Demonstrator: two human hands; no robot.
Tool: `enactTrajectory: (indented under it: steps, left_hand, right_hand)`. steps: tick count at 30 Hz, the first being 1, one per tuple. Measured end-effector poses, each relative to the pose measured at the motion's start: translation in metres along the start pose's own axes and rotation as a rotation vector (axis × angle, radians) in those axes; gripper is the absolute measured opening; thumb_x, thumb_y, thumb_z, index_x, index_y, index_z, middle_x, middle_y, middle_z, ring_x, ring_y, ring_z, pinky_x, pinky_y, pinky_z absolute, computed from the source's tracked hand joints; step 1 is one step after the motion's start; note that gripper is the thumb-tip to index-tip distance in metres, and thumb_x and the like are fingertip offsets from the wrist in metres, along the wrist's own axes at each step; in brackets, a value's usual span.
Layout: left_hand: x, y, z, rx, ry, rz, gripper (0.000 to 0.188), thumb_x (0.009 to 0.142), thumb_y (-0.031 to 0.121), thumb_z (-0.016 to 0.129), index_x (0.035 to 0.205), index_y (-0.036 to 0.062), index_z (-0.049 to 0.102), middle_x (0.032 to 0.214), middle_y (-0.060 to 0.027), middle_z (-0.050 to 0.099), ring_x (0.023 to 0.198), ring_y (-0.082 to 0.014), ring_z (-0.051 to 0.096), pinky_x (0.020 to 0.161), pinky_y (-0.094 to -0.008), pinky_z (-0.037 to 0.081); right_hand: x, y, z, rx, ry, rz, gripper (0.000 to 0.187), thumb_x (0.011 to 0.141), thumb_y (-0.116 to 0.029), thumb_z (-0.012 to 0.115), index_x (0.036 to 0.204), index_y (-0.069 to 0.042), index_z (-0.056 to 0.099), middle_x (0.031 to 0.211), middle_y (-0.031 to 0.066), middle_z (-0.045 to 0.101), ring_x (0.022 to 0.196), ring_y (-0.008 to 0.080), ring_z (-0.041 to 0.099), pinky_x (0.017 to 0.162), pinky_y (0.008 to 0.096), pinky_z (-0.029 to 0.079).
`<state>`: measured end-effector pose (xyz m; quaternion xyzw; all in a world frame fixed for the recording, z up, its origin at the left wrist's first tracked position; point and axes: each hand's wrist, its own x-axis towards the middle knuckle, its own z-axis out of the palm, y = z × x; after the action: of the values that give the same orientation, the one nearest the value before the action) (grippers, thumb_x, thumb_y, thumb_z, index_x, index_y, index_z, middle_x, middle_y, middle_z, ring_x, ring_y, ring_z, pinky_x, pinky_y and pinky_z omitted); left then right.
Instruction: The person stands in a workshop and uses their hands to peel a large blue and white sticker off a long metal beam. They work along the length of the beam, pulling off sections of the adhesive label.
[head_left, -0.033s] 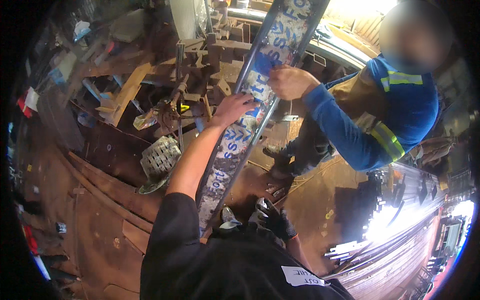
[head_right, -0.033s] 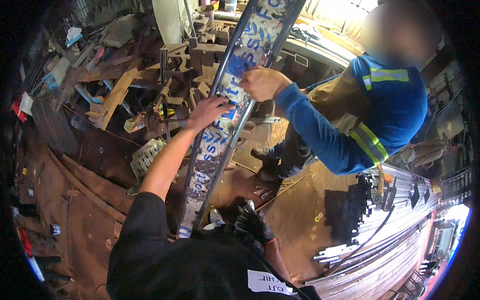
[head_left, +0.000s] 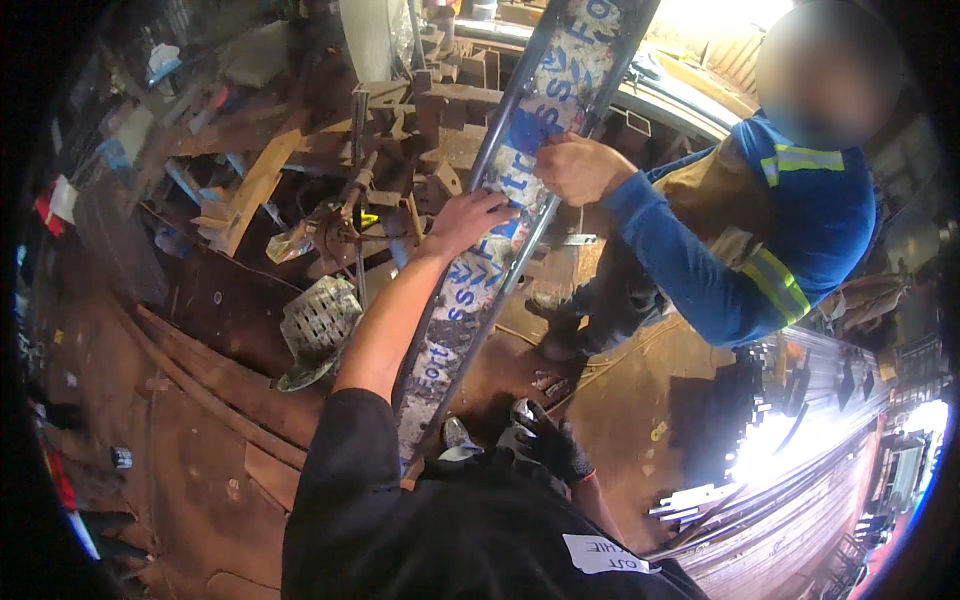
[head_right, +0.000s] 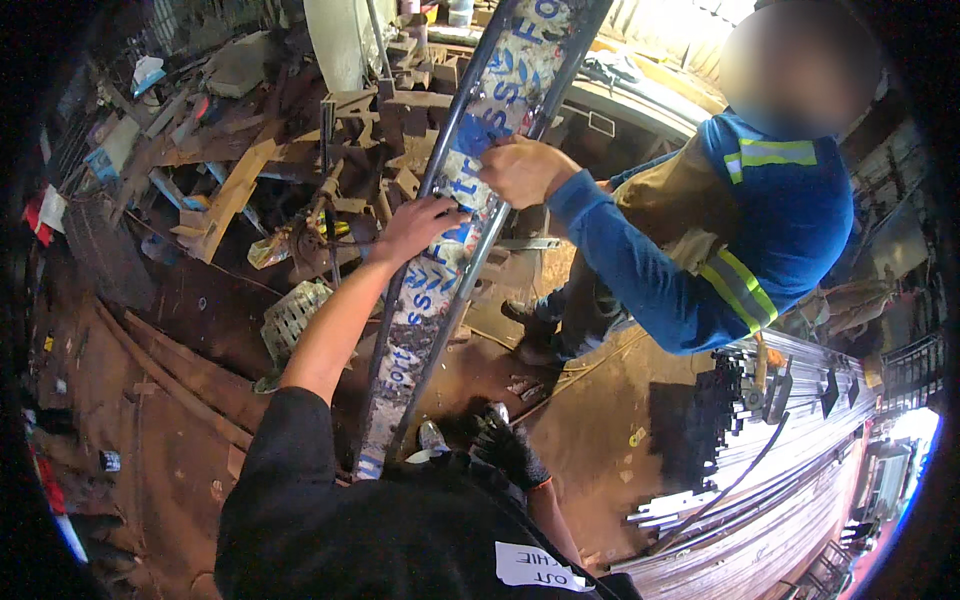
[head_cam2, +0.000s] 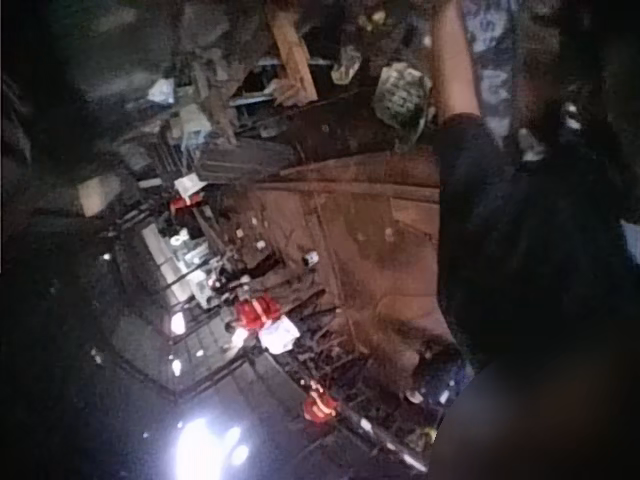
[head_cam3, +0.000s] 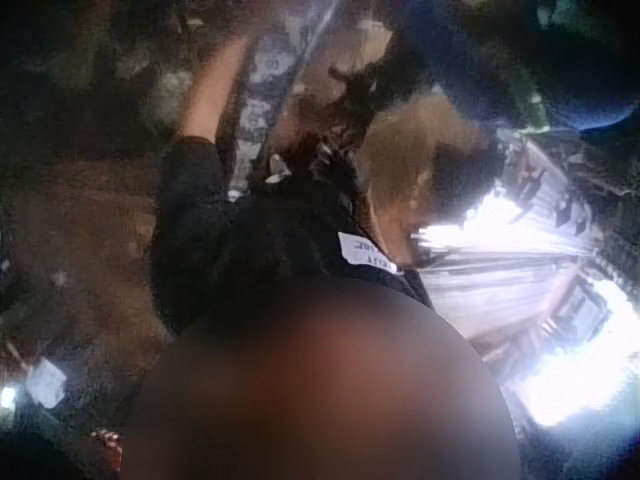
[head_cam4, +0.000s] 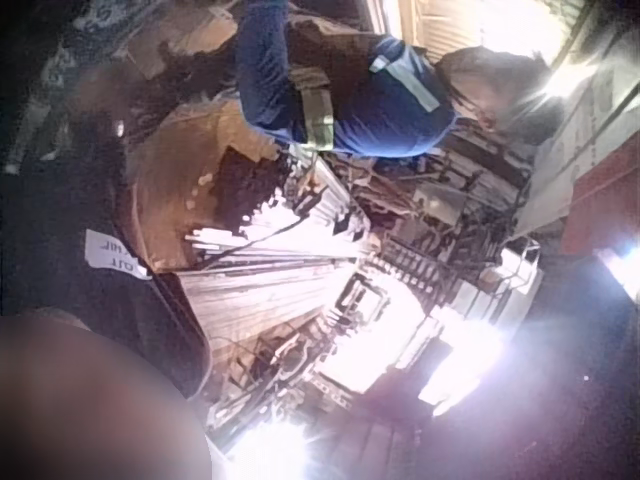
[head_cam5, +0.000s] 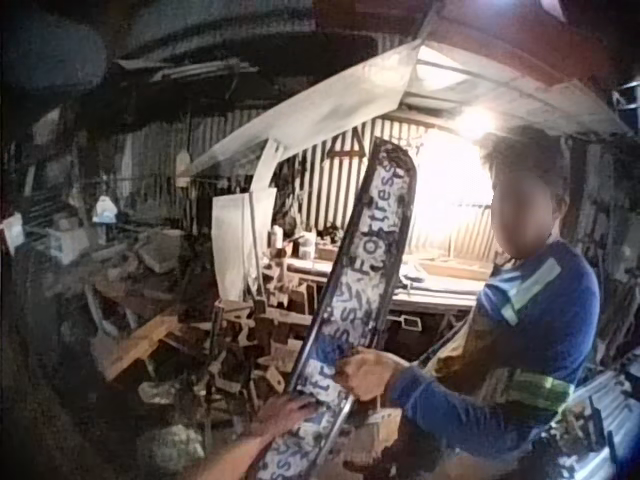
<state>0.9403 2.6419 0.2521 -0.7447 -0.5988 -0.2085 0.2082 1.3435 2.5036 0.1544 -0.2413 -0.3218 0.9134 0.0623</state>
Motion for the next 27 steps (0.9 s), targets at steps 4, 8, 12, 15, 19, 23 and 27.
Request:
enactTrajectory:
  steps: [4, 8, 12, 15, 19, 23, 27]
  left_hand:
    - [0.011, -0.007, 0.001, 0.006, 0.109, 0.071, 0.022, 0.077, 0.016, 0.058, 0.098, 0.0217, 0.065, 0.105, 0.0021, 0.059, 0.089, -0.0194, 0.063, 0.068, -0.0325, 0.054]
    - [0.014, -0.01, 0.006, 0.043, 0.106, 0.106, 0.027, 0.076, 0.012, 0.056, 0.1, 0.0235, 0.062, 0.104, 0.0039, 0.057, 0.087, -0.0165, 0.063, 0.064, -0.0316, 0.054]
    - [0.013, -0.008, 0.01, 0.079, 0.118, 0.116, 0.028, 0.073, 0.012, 0.06, 0.099, 0.0222, 0.06, 0.104, 0.0039, 0.056, 0.086, -0.015, 0.062, 0.065, -0.0303, 0.053]
    - [0.013, -0.006, 0.012, 0.055, 0.161, 0.084, 0.022, 0.074, 0.012, 0.063, 0.095, 0.0176, 0.061, 0.097, 0.0021, 0.057, 0.085, -0.0164, 0.061, 0.07, -0.0323, 0.052]
    - [0.011, 0.0, 0.01, -0.234, 0.252, -0.057, 0.012, 0.076, 0.015, 0.065, 0.088, 0.011, 0.061, 0.089, -0.0016, 0.059, 0.083, -0.0223, 0.06, 0.074, -0.0361, 0.048]
    - [0.002, 0.008, 0.005, -0.353, 0.265, -0.168, 0.014, 0.077, 0.018, 0.066, 0.086, 0.0085, 0.062, 0.088, -0.0042, 0.059, 0.082, -0.0259, 0.057, 0.075, -0.0375, 0.046]
    - [-0.003, 0.01, 0.003, -0.36, 0.28, -0.209, 0.016, 0.077, 0.018, 0.067, 0.089, 0.0095, 0.063, 0.09, -0.0042, 0.059, 0.086, -0.0251, 0.055, 0.077, -0.0371, 0.045]
  right_hand:
    - [0.007, -0.005, -0.005, 0.09, 0.04, -0.017, 0.087, 0.082, -0.073, 0.039, 0.149, -0.022, 0.014, 0.154, 0.0041, 0.019, 0.133, 0.0247, 0.031, 0.107, 0.0457, 0.027]
    - [0.006, -0.008, -0.003, 0.138, 0.064, -0.02, 0.086, 0.083, -0.071, 0.038, 0.149, -0.022, 0.014, 0.154, 0.0053, 0.019, 0.134, 0.0254, 0.029, 0.108, 0.0465, 0.025]
    - [0.008, -0.015, 0.013, 0.261, 0.013, -0.066, 0.064, 0.09, -0.06, 0.038, 0.143, -0.024, 0.03, 0.11, -0.0016, 0.039, 0.094, 0.0169, 0.039, 0.089, 0.0352, 0.037]
    - [0.009, -0.019, 0.02, 0.285, 0.109, -0.038, 0.064, 0.09, -0.06, 0.038, 0.142, -0.025, 0.032, 0.107, -0.0011, 0.038, 0.092, 0.0167, 0.038, 0.088, 0.0355, 0.037]
    - [0.008, -0.016, 0.01, 0.124, 0.105, 0.006, 0.085, 0.083, -0.072, 0.037, 0.149, -0.021, 0.016, 0.152, 0.0068, 0.022, 0.133, 0.0256, 0.03, 0.108, 0.0473, 0.023]
    - [0.007, -0.002, -0.009, 0.119, 0.057, -0.012, 0.088, 0.082, -0.073, 0.04, 0.149, -0.021, 0.017, 0.151, 0.0075, 0.025, 0.126, 0.0253, 0.037, 0.107, 0.0462, 0.026]
    - [0.007, 0.003, -0.016, 0.149, 0.073, 0.03, 0.088, 0.08, -0.073, 0.043, 0.149, -0.022, 0.019, 0.15, 0.0078, 0.027, 0.122, 0.0257, 0.041, 0.106, 0.0448, 0.028]
